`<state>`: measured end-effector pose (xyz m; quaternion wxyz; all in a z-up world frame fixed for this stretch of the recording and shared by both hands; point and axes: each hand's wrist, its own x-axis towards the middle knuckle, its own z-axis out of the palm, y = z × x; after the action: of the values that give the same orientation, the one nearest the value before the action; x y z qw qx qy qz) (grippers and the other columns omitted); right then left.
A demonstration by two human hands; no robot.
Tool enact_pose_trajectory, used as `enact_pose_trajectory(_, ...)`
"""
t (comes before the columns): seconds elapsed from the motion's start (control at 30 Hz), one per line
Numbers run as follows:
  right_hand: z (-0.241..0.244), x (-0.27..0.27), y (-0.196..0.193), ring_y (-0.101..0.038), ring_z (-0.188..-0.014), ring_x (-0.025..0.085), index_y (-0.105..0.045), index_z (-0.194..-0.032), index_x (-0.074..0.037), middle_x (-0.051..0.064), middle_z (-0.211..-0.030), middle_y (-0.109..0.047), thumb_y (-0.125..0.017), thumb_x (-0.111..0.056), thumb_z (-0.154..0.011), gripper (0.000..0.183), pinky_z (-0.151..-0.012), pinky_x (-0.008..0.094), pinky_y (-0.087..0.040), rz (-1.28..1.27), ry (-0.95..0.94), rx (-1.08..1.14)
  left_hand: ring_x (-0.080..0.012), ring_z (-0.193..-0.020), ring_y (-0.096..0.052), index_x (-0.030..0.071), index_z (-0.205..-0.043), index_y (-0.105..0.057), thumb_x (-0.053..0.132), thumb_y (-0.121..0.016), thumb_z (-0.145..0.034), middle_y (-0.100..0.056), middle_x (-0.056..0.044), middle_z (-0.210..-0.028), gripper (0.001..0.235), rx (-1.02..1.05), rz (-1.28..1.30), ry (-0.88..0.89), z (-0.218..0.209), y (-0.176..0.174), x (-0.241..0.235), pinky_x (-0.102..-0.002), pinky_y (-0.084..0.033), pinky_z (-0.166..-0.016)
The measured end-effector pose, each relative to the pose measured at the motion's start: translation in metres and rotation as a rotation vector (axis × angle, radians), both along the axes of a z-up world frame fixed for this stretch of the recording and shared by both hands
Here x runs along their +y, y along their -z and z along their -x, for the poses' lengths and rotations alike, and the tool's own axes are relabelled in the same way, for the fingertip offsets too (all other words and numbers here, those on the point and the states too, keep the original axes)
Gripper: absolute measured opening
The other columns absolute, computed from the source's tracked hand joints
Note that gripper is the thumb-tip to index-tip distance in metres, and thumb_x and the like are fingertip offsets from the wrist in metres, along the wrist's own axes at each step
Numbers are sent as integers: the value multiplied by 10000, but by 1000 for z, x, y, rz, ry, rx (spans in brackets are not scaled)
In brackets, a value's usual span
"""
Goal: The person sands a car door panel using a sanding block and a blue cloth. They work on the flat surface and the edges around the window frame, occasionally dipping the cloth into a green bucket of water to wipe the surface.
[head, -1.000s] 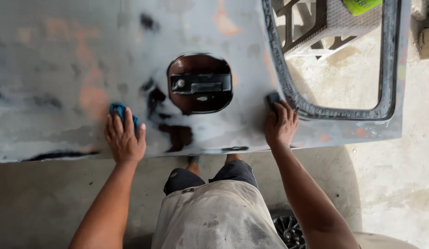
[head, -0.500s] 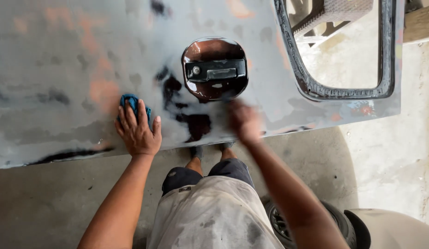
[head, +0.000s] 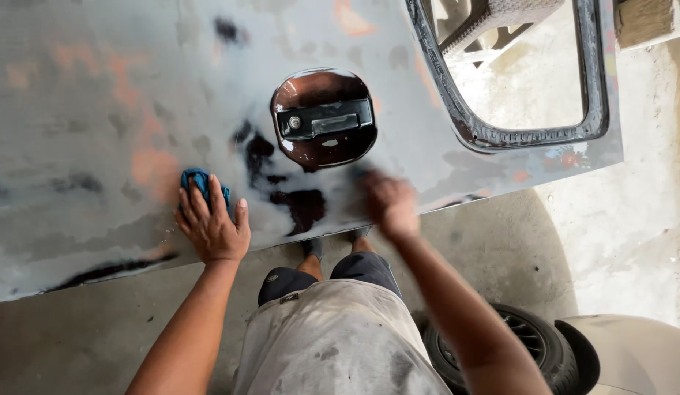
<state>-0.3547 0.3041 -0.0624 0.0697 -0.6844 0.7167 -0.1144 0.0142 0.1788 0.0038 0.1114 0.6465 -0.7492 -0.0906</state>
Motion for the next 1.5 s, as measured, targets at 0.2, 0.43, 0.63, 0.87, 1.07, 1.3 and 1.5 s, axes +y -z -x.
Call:
enact_pose_trajectory(0.2,132,-1,-13,-635,-1075,283,-630,-1278,-135,96,-1257,-695,-577,-125,-1035,249,-946,452,-485,70,795,-26,-488,-1519,-276,123,-1639,-399,566,-471,-1058,-320,-257,-1656,734,-33,0,-1,-1,6,2,-692,-195,-1186)
enact_pose_trajectory(0.43,-73,-22,-85,-589,-1178,301,-607,-1354,-170,83,-1436,-575,-624,-187,-974,381,-1012,467,-444,-145,-169,-209,-488,-1534,-254,133,-1657,-376,575,-456,-1079,-300,-251,-1671,732,-47,-35,13,-5,13,3,-689,-185,-1195)
enact_pose_trajectory(0.63,85,20,-62,-580,-1112,339,-628,-1344,-127,108,-1291,-667,-611,-166,-950,397,-959,461,-466,-8,241,-162,-498,-1534,-243,121,-1674,-358,570,-447,-1098,-283,-261,-1684,735,-39,-33,-5,3,11,6,-690,-169,-1205)
enact_pose_trajectory(0.87,109,32,-50,-606,-1167,357,-640,-1311,-105,138,-1339,-648,-591,-105,-944,370,-973,479,-478,143,432,-164,-502,-1519,-284,117,-1646,-391,571,-483,-1073,-342,-272,-1646,737,-40,32,81,98,-4,21,-685,-202,-1205)
enact_pose_trajectory(1.07,93,31,-67,-623,-1180,301,-626,-1328,-167,100,-1427,-628,-630,-128,-940,391,-1014,457,-494,-42,-165,-247,-461,-1525,-300,144,-1614,-430,544,-500,-1031,-375,-225,-1642,710,-16,-16,267,207,-21,42,-676,-203,-1206)
enact_pose_trajectory(1.3,289,48,-64,-647,-1025,329,-678,-1207,-84,157,-1210,-689,-597,-96,-959,262,-892,446,-519,38,781,-196,-432,-1520,-276,165,-1594,-415,537,-521,-991,-359,-198,-1634,717,-56,-73,360,284,-16,61,-658,-193,-1193)
enact_pose_trajectory(1.5,184,57,-41,-621,-1185,323,-635,-1317,-129,122,-1370,-623,-606,-107,-946,373,-1017,455,-474,87,50,-187,-418,-1536,-260,181,-1613,-406,531,-511,-1002,-341,-196,-1654,712,-65,-77,387,330,-10,64,-648,-168,-1211)
